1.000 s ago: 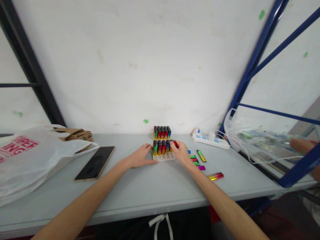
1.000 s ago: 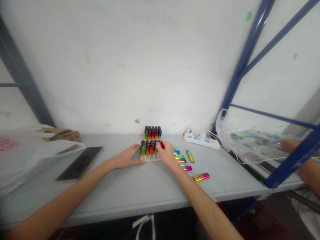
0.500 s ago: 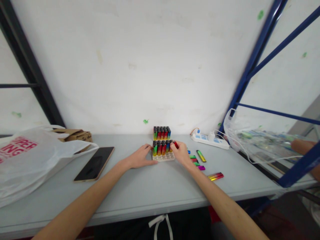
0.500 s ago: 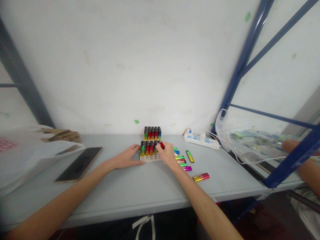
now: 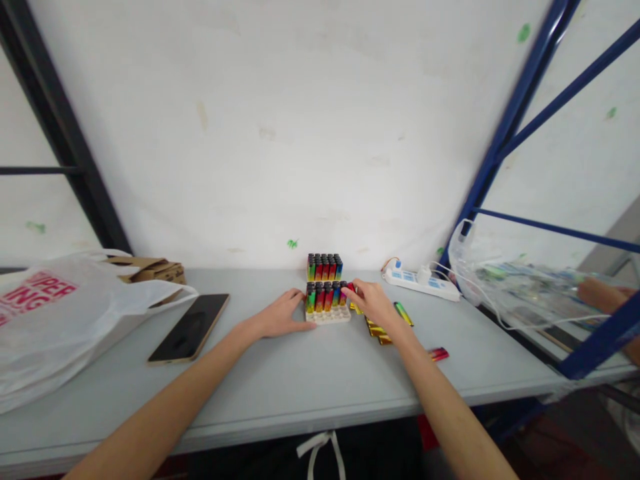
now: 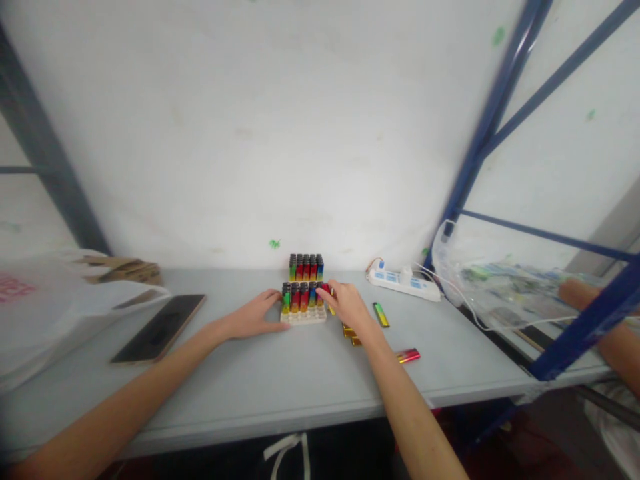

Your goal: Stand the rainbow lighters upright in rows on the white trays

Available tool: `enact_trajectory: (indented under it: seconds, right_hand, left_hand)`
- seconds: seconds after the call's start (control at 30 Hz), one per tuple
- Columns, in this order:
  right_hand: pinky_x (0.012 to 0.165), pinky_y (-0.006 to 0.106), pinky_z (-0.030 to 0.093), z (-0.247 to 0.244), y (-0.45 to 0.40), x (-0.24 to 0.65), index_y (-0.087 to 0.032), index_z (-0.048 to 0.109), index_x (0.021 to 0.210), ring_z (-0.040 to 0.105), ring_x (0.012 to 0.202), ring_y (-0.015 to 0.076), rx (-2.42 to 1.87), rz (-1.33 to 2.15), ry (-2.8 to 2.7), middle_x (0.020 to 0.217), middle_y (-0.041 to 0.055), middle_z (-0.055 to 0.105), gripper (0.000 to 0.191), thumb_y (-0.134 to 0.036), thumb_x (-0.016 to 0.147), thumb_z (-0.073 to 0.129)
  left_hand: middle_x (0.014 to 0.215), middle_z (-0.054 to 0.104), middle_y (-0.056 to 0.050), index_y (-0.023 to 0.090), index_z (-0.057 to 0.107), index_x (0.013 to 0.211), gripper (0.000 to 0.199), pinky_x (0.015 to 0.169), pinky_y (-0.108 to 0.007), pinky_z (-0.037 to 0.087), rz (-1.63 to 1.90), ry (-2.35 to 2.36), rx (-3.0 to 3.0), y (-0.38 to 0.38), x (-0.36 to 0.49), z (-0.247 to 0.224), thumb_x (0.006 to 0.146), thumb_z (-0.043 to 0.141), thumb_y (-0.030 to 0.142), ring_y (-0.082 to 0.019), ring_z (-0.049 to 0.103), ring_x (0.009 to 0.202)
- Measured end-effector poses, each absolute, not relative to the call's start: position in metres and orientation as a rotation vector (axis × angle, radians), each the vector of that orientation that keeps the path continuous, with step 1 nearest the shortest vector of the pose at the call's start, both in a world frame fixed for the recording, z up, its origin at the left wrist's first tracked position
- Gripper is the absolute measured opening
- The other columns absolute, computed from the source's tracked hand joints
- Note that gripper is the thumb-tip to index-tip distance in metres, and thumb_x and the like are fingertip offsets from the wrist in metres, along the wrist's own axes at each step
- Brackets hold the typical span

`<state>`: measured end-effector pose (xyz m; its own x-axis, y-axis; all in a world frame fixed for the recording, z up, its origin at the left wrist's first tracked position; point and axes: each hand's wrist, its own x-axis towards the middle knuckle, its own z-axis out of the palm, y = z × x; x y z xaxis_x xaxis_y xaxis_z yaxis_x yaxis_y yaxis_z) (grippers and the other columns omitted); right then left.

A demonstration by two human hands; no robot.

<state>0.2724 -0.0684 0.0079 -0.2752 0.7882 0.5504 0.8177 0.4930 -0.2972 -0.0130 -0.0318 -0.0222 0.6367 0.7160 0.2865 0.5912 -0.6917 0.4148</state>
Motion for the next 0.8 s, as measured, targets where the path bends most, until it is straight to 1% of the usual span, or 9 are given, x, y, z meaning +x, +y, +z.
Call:
enact_trajectory:
  seconds: [0.07,0.13,0.3,0.43,0.5,0.6,0.67,0.73,0.8]
  right_hand:
    - [0.058,0.028,0.035,0.007,-0.068,0.275,-0.021,0.056,0.075,0.051,0.057,0.0169,-1.352,0.020,-2.118,0.063,0.0002,0.058,0.042,-0.051,0.103,0.048]
    - [0.058,0.027,0.035,0.007,-0.068,0.274,-0.020,0.058,0.075,0.053,0.057,0.0163,-1.349,0.069,-2.105,0.063,0.0006,0.062,0.042,-0.051,0.103,0.048]
    - [0.062,0.026,0.041,0.003,-0.067,0.269,-0.019,0.062,0.082,0.063,0.061,0.0178,-1.290,0.256,-2.070,0.068,0.0025,0.070,0.038,-0.048,0.103,0.050]
    - [0.065,0.027,0.044,0.000,-0.066,0.266,-0.019,0.064,0.086,0.066,0.063,0.0192,-1.254,0.346,-2.099,0.070,0.0032,0.072,0.035,-0.046,0.103,0.049]
    - [0.065,0.027,0.043,-0.001,-0.067,0.263,-0.020,0.065,0.089,0.066,0.065,0.0197,-1.257,0.298,-2.140,0.073,0.0040,0.072,0.034,-0.045,0.104,0.048]
    - [0.064,0.027,0.040,-0.002,-0.069,0.258,-0.021,0.066,0.092,0.065,0.069,0.0208,-1.369,0.121,-2.141,0.079,0.0070,0.073,0.032,-0.048,0.102,0.053]
    - [0.063,0.027,0.038,-0.001,-0.071,0.255,-0.021,0.067,0.086,0.064,0.069,0.0210,-1.454,0.042,-2.148,0.078,0.0083,0.072,0.037,-0.053,0.099,0.056]
    - [0.064,0.028,0.037,0.001,-0.071,0.258,-0.021,0.066,0.078,0.063,0.068,0.0207,-1.487,0.020,-2.169,0.073,0.0077,0.070,0.044,-0.057,0.100,0.053]
    - [0.067,0.028,0.039,0.004,-0.070,0.268,-0.021,0.067,0.081,0.064,0.071,0.0207,-1.475,-0.003,-2.136,0.075,0.0071,0.070,0.047,-0.053,0.104,0.043]
  left_hand:
    - [0.126,0.060,-0.014,0.018,0.061,0.121,0.070,0.109,-0.043,0.046,0.628,1.059,2.586,-0.032,-0.013,-0.022,0.078,0.068,0.072,-0.034,0.059,0.119]
    - [0.124,0.060,-0.014,0.018,0.061,0.120,0.068,0.108,-0.043,0.047,0.626,1.058,2.584,-0.032,-0.013,-0.022,0.078,0.068,0.071,-0.033,0.059,0.118]
    - [0.123,0.060,-0.014,0.018,0.061,0.117,0.065,0.107,-0.046,0.047,0.624,1.047,2.566,-0.033,-0.012,-0.020,0.078,0.070,0.068,-0.034,0.059,0.116]
    - [0.122,0.061,-0.013,0.019,0.061,0.117,0.064,0.107,-0.047,0.048,0.639,1.045,2.557,-0.036,-0.011,-0.018,0.078,0.070,0.068,-0.035,0.060,0.116]
    - [0.122,0.061,-0.013,0.019,0.061,0.117,0.064,0.107,-0.047,0.048,0.639,1.044,2.553,-0.037,-0.011,-0.016,0.078,0.070,0.068,-0.035,0.060,0.116]
    - [0.123,0.061,-0.013,0.020,0.061,0.117,0.064,0.107,-0.048,0.047,0.639,1.044,2.550,-0.037,-0.010,-0.016,0.077,0.071,0.068,-0.035,0.060,0.116]
    - [0.123,0.061,-0.014,0.018,0.061,0.118,0.066,0.108,-0.048,0.047,0.621,1.054,2.558,-0.037,-0.010,-0.016,0.077,0.070,0.069,-0.035,0.059,0.116]
    - [0.123,0.060,-0.015,0.016,0.061,0.118,0.068,0.108,-0.046,0.047,0.602,1.062,2.568,-0.037,-0.010,-0.016,0.078,0.068,0.070,-0.035,0.059,0.117]
    - [0.124,0.060,-0.016,0.015,0.061,0.118,0.069,0.109,-0.045,0.046,0.596,1.067,2.571,-0.036,-0.010,-0.016,0.078,0.068,0.070,-0.036,0.059,0.118]
